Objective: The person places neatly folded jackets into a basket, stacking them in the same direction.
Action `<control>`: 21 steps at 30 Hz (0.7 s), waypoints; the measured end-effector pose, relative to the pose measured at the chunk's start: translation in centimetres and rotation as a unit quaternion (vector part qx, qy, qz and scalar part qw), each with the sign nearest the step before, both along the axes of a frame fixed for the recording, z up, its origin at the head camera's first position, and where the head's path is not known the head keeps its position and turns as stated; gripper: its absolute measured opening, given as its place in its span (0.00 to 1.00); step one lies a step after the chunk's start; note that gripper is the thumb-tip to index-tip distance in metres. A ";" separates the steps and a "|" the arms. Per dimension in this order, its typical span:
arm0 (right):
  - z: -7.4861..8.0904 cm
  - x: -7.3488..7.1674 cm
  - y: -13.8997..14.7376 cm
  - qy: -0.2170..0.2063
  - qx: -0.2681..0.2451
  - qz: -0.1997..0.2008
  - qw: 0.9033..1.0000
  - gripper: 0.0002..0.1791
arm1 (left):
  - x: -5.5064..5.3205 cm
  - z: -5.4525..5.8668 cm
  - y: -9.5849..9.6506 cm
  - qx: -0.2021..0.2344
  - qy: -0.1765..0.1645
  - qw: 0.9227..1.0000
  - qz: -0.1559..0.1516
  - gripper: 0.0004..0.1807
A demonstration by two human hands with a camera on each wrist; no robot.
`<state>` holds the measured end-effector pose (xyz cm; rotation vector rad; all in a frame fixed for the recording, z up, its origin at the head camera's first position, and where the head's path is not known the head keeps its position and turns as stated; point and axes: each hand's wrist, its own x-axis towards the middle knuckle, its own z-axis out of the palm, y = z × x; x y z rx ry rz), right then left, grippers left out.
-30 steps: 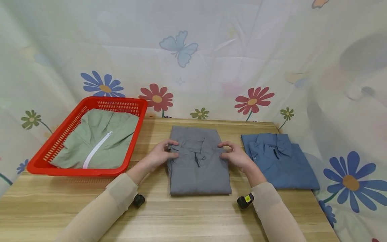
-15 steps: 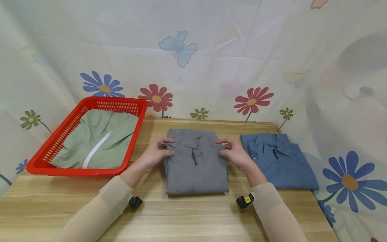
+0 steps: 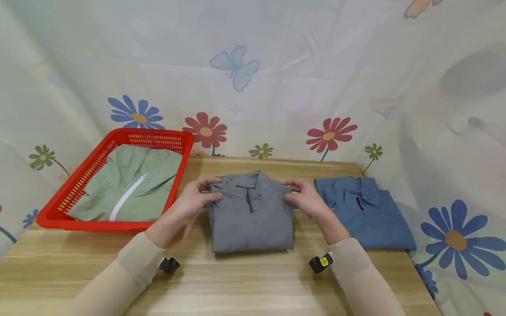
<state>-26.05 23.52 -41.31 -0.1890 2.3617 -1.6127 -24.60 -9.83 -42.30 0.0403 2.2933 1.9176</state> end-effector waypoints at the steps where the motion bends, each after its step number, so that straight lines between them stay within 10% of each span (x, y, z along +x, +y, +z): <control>1: 0.1 0.0 -0.1 0.002 -0.001 0.003 1.000 0.27 | 0.1 0.2 -0.1 0.000 0.001 1.000 0.000 0.25; 21: 3.3 -0.1 -1.3 -0.001 -0.038 0.022 0.999 0.29 | 0.8 4.0 -2.2 -0.006 0.057 0.998 -0.018 0.26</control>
